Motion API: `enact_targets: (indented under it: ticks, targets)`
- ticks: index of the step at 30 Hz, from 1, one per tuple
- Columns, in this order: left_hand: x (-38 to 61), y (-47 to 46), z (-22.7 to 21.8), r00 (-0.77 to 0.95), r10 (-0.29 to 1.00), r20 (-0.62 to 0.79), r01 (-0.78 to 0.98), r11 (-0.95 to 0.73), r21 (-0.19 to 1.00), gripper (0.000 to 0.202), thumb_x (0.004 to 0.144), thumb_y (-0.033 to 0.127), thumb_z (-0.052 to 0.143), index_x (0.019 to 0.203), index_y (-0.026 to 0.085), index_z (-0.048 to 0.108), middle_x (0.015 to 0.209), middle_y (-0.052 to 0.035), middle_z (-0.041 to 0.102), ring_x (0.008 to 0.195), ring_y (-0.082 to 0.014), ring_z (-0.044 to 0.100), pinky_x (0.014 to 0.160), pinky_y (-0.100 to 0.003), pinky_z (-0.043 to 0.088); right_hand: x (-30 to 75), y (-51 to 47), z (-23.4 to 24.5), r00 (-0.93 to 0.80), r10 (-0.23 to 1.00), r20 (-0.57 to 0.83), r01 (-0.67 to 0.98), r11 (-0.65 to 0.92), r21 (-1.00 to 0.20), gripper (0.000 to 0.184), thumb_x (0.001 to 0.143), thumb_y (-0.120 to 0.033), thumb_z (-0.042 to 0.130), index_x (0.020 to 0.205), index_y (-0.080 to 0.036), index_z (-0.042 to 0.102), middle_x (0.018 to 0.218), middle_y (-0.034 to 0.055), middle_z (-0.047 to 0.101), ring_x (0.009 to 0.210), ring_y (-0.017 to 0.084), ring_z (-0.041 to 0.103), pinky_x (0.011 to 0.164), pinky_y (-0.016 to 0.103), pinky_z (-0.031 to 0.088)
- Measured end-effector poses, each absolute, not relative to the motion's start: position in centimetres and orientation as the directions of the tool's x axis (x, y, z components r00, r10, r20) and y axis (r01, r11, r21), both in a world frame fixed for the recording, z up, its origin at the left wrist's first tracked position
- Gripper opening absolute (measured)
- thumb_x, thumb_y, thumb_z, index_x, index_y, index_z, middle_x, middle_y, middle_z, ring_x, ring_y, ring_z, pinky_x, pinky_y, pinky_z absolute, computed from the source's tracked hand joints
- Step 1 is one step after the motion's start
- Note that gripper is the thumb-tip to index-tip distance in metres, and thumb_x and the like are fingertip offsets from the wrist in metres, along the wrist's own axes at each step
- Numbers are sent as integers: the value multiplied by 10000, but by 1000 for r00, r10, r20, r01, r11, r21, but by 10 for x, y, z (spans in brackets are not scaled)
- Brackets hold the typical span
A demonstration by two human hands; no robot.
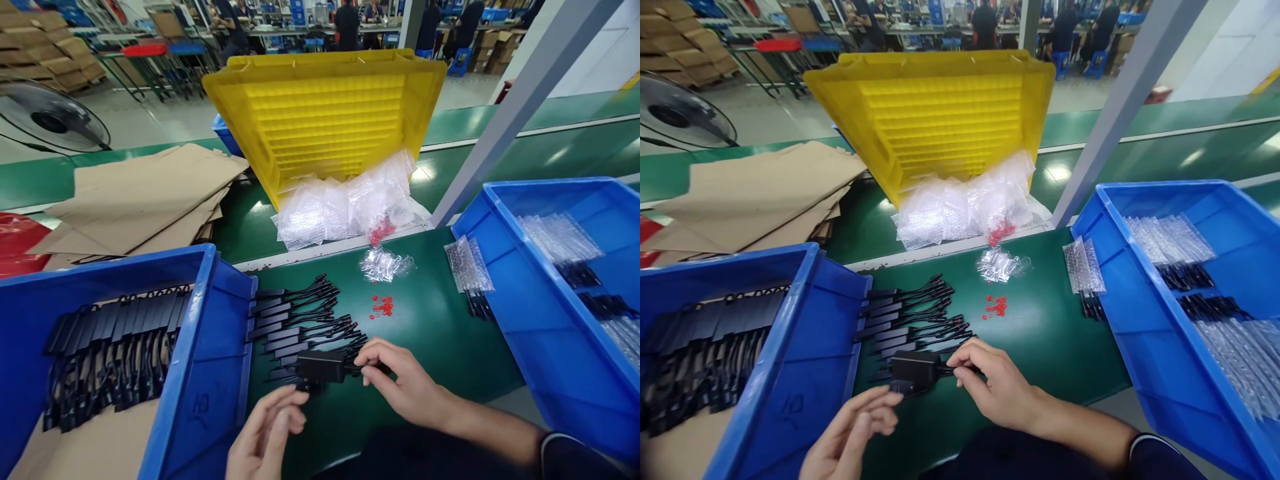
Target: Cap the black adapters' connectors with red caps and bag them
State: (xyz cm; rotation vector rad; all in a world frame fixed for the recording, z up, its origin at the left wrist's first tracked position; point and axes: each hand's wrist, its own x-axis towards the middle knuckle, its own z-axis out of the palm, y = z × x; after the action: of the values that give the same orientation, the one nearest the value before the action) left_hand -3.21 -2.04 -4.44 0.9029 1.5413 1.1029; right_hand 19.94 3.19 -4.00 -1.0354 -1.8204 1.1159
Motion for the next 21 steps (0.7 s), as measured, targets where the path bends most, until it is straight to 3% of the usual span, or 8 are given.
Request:
enact_targets:
  ticks: [3,6,9,14,21]
  targets:
    - [-10,-15,-57,-187,910,-370,-316,301,900,523,717,525,728,1120,200,659,1030,-118,727,847,-241,697,703,-301,593,191,31,-36,-469,757,455,306,623,-720,206,938,-90,406,1052,-154,566,915,80,629,826,157,589,709,265,490]
    - [2,-10,-62,-245,852,-462,-485,305,820,521,642,452,815,1076,199,678,1035,-113,732,948,-249,692,781,-289,584,185,28,-39,-612,602,513,321,782,-534,251,933,-82,372,1066,-141,576,922,82,650,774,155,586,671,269,482]
    - [1,-7,-59,-227,839,-494,-534,316,784,454,618,387,843,1002,186,709,1027,-112,735,925,-247,699,806,-291,577,185,28,-40,-618,622,482,291,750,-595,195,939,-119,423,1047,-142,583,936,80,651,796,151,599,690,262,495]
    - [5,-9,-50,-27,882,-471,-552,379,742,422,662,432,803,985,174,721,939,-123,739,881,-282,697,779,-362,582,189,43,-26,-461,761,456,203,591,-781,180,942,-94,457,1034,-153,600,898,67,651,856,137,605,767,251,521]
    - [32,-16,-44,-141,842,-520,-555,368,746,433,566,467,846,855,167,726,772,-82,724,870,-288,683,789,-373,561,181,58,-11,-458,728,510,272,661,-699,201,957,-142,449,1016,-133,640,940,87,655,836,142,596,765,275,531]
